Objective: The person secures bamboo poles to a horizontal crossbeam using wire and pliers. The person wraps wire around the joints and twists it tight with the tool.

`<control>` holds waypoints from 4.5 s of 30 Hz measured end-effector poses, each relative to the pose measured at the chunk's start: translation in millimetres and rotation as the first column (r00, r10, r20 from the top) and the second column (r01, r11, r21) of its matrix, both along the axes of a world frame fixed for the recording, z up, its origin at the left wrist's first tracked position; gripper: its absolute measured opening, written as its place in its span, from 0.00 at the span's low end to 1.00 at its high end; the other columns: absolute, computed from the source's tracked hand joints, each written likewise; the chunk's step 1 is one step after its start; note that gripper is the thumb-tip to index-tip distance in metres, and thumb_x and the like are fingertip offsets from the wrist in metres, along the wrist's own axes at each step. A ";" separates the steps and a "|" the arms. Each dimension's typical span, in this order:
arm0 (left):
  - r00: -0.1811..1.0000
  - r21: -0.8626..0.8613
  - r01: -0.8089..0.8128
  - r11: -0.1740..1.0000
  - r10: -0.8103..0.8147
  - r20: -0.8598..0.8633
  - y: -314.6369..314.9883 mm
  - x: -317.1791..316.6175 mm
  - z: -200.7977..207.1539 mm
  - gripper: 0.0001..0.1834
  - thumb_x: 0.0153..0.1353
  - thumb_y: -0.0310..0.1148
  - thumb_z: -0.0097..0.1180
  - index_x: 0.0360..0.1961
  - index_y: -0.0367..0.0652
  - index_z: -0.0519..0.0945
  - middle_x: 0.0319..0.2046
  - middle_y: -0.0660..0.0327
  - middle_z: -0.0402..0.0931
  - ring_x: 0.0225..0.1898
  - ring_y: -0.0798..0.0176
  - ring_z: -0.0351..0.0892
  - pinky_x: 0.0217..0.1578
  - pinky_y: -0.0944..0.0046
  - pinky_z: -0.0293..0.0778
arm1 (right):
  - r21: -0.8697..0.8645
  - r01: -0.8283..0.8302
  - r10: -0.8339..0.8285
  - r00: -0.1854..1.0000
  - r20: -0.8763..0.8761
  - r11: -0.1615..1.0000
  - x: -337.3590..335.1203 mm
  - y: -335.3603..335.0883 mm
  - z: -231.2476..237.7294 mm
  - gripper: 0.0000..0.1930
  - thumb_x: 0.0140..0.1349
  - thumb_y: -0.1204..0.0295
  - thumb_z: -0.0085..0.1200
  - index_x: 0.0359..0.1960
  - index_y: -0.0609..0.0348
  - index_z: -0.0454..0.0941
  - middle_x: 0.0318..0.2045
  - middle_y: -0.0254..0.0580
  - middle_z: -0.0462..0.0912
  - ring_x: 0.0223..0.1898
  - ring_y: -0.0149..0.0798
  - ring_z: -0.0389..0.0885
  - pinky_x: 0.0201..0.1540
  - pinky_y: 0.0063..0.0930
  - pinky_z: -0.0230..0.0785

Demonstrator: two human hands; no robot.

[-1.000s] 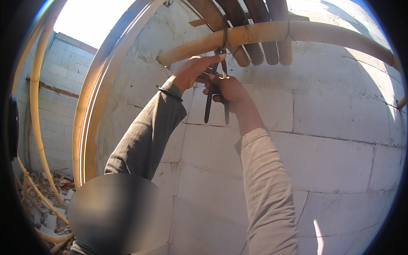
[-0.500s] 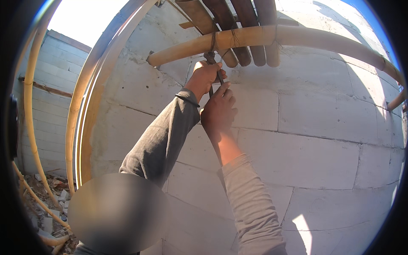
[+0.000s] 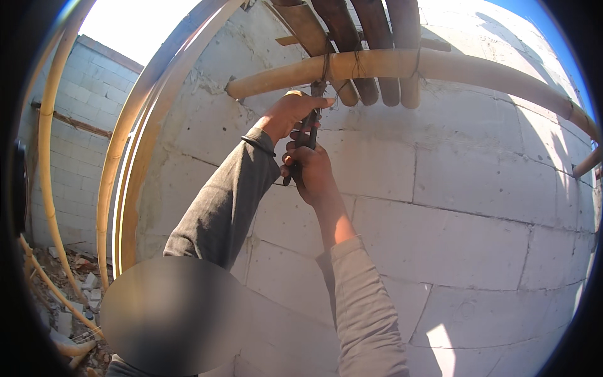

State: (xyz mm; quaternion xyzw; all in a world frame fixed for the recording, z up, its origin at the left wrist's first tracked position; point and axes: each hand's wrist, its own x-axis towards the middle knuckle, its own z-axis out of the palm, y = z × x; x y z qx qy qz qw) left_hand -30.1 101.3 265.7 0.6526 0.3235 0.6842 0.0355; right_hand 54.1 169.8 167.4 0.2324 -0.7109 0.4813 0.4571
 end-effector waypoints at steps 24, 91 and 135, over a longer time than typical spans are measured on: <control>0.937 0.268 0.285 0.921 -0.326 0.125 39.3 47.3 -9.0 0.11 0.62 0.29 0.58 0.34 0.31 0.72 0.25 0.54 0.77 0.24 0.60 0.80 0.26 0.62 0.79 | 0.021 0.751 -0.635 -0.542 -0.550 -0.660 30.5 4.0 -3.7 0.41 0.55 0.70 0.58 0.67 0.73 0.50 0.52 0.48 0.69 0.53 0.45 0.71 0.46 0.41 0.72; 0.947 0.373 -0.198 0.907 0.079 0.311 65.1 80.2 -2.2 0.26 0.60 0.41 0.59 0.44 0.27 0.66 0.36 0.38 0.79 0.40 0.38 0.81 0.42 0.50 0.77 | 0.431 0.823 -0.660 0.094 -0.745 -0.370 122.4 30.7 65.2 0.35 0.45 0.77 0.53 0.61 0.60 0.61 0.43 0.56 0.73 0.45 0.60 0.75 0.45 0.48 0.69; 0.845 0.368 0.348 0.862 -0.459 0.275 60.0 72.4 5.7 0.13 0.56 0.30 0.66 0.29 0.28 0.77 0.26 0.57 0.77 0.23 0.64 0.78 0.22 0.66 0.78 | 0.323 0.704 -0.708 -0.356 -0.610 -0.633 97.8 -14.7 22.2 0.50 0.46 0.78 0.58 0.72 0.66 0.41 0.52 0.55 0.65 0.54 0.58 0.68 0.49 0.47 0.70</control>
